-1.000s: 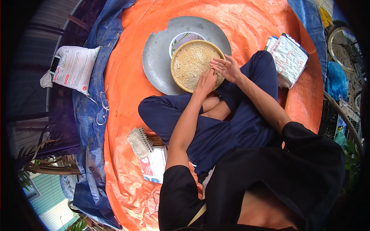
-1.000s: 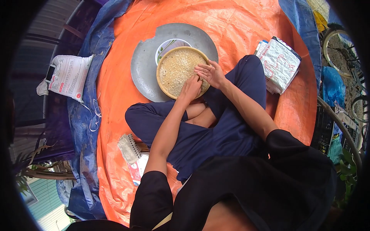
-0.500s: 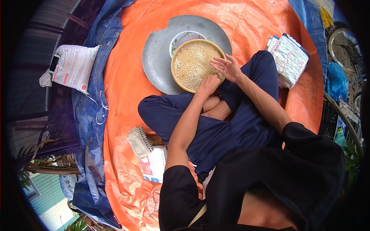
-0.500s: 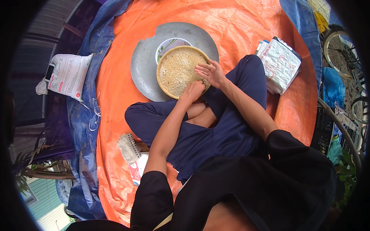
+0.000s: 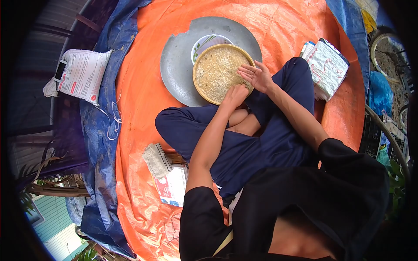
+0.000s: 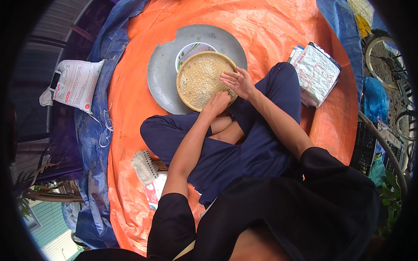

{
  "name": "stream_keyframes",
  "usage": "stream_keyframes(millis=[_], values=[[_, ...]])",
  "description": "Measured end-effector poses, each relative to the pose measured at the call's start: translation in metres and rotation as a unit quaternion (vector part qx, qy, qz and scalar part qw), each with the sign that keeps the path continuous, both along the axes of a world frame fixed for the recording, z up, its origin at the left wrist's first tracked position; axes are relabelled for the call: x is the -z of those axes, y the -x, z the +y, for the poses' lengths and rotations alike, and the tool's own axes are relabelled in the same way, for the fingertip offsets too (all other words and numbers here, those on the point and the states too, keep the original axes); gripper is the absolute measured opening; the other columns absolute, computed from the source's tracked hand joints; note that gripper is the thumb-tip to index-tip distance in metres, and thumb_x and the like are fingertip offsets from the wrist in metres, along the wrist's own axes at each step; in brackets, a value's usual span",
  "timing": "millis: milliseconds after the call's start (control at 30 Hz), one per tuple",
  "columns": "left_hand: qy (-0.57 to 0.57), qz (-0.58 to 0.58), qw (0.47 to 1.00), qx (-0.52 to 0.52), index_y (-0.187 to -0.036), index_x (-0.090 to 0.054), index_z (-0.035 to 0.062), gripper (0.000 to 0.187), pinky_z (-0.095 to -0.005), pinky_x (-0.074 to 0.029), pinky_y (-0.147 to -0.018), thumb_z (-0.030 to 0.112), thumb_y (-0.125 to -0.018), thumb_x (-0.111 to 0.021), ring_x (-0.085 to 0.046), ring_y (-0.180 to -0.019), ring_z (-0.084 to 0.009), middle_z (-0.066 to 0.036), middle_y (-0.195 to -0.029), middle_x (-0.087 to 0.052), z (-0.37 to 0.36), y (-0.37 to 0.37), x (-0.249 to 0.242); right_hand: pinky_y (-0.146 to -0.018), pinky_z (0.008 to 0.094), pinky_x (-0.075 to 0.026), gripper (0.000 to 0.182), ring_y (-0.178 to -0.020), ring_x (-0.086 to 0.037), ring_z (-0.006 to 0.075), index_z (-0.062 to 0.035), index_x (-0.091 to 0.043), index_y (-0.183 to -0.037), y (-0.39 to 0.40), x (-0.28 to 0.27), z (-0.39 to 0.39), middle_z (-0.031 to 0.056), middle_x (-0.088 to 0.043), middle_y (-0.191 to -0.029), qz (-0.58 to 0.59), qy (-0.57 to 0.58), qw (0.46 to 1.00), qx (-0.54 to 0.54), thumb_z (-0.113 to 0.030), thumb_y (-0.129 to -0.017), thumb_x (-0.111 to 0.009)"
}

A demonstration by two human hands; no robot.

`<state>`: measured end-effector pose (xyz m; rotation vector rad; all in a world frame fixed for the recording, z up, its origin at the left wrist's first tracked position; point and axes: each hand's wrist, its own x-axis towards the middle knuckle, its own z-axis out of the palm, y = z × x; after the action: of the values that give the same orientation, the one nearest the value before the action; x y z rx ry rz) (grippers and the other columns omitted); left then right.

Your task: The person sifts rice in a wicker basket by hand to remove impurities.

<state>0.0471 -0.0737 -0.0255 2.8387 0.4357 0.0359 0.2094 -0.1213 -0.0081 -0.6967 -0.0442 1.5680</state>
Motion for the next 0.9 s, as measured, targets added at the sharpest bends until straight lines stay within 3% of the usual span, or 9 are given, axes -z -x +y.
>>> stream_keyframes(millis=[133, 233, 633, 900], values=[[-0.013, -0.006, 1.0, -0.01, -0.076, -0.068, 0.0002, 0.015, -0.0416, -0.055, -0.072, 0.003, -0.08, -0.053, -0.067, -0.084, -0.0321, -0.018, -0.085, -0.065, -0.0011, 0.0, -0.0007, -0.107, 0.0337, -0.041, 0.07, -0.126, -0.05, 0.0325, 0.0132, -0.035, -0.136, 0.0001, -0.0012, 0.0004, 0.0262, -0.047, -0.136, 0.0, 0.0, 1.0, 0.004, -0.043, -0.096, -0.043], [0.003, 0.003, 1.0, -0.002, -0.08, -0.064, -0.0012, 0.015, -0.0454, -0.054, -0.073, 0.002, -0.082, -0.05, -0.066, -0.084, -0.0371, -0.021, -0.088, -0.063, 0.0003, 0.0002, 0.0001, -0.106, 0.0338, -0.042, 0.069, -0.125, -0.051, 0.0326, 0.0127, -0.034, -0.137, 0.0009, -0.0004, 0.0001, 0.0269, -0.048, -0.135, 0.0, 0.003, 1.0, 0.008, -0.043, -0.097, -0.041], [-0.003, -0.004, 1.0, -0.012, -0.082, -0.062, -0.0008, 0.011, -0.0444, -0.053, -0.074, 0.004, -0.082, -0.052, -0.064, -0.088, -0.0354, -0.02, -0.09, -0.062, 0.0046, -0.0005, -0.0005, -0.107, 0.0347, -0.042, 0.069, -0.125, -0.051, 0.033, 0.0128, -0.034, -0.137, -0.0004, 0.0011, 0.0005, 0.0263, -0.048, -0.135, -0.002, -0.003, 1.0, 0.008, -0.043, -0.096, -0.041], [-0.047, -0.125, 0.991, -0.018, -0.088, -0.063, -0.001, 0.014, -0.0434, -0.049, -0.082, 0.008, -0.083, -0.053, -0.059, -0.093, -0.0328, -0.019, -0.092, -0.061, 0.0044, -0.0024, 0.0025, -0.107, 0.0346, -0.041, 0.069, -0.125, -0.051, 0.0327, 0.0125, -0.035, -0.137, -0.0001, 0.001, 0.0001, 0.0259, -0.048, -0.135, -0.003, 0.004, 1.0, 0.009, -0.043, -0.096, -0.041]])
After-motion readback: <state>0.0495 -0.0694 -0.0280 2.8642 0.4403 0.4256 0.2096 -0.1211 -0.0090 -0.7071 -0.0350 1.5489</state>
